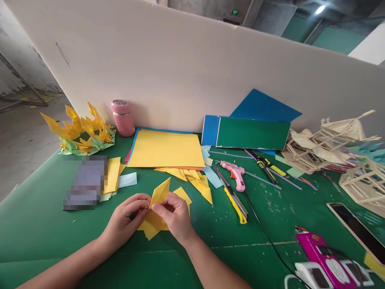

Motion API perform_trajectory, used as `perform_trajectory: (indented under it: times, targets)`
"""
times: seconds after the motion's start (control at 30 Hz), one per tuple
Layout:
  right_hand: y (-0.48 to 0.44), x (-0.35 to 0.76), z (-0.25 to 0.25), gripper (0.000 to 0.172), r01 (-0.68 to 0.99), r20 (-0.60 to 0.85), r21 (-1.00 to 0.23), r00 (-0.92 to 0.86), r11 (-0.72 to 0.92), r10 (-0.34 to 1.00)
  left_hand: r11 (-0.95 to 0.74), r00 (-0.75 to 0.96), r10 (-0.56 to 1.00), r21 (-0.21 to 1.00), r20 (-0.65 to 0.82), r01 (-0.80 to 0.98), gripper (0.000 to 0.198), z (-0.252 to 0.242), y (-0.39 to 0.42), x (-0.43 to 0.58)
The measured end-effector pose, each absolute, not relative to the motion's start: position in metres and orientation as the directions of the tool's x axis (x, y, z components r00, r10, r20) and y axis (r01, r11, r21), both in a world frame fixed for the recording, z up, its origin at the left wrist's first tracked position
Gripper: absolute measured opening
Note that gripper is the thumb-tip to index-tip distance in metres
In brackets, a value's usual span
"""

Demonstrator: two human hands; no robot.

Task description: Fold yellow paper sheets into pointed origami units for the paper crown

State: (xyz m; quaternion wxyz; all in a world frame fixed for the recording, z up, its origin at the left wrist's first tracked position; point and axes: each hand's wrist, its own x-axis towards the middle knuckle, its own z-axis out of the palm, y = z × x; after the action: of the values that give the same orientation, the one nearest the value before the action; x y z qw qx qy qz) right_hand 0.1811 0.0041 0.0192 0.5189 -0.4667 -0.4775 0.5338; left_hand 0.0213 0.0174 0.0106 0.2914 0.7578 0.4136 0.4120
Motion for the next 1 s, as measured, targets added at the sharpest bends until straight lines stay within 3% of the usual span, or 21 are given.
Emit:
perform_trajectory:
  times: [0.17, 0.53, 0.67, 1.0]
  targets:
    - [0.003, 0.182, 0.021, 0.035, -0.08, 0.022, -0.997, -0.06, 0.018, 0.998, -0.483, 0.31, 0.868, 0.806, 0.388, 0.343, 0.017, 0.01, 0.017, 0.023]
    - [0.0, 0.187, 0.017, 0.026, 0.021, 0.161, -0.987, 0.066, 0.16, 0.985, -0.514, 0.393, 0.84, 0.782, 0.375, 0.354, 0.022, 0.012, 0.023, 0.03]
    - [0.001, 0.186, 0.015, 0.033, -0.041, 0.119, -0.991, 0.132, 0.125, 0.984, -0.536, 0.426, 0.823, 0.763, 0.376, 0.362, 0.021, 0.013, 0.025, 0.032]
    - [0.005, 0.19, 0.015, 0.04, -0.084, 0.04, -0.995, 0.08, 0.046, 0.996, -0.542, 0.459, 0.82, 0.721, 0.341, 0.432, 0.019, 0.011, 0.028, 0.03]
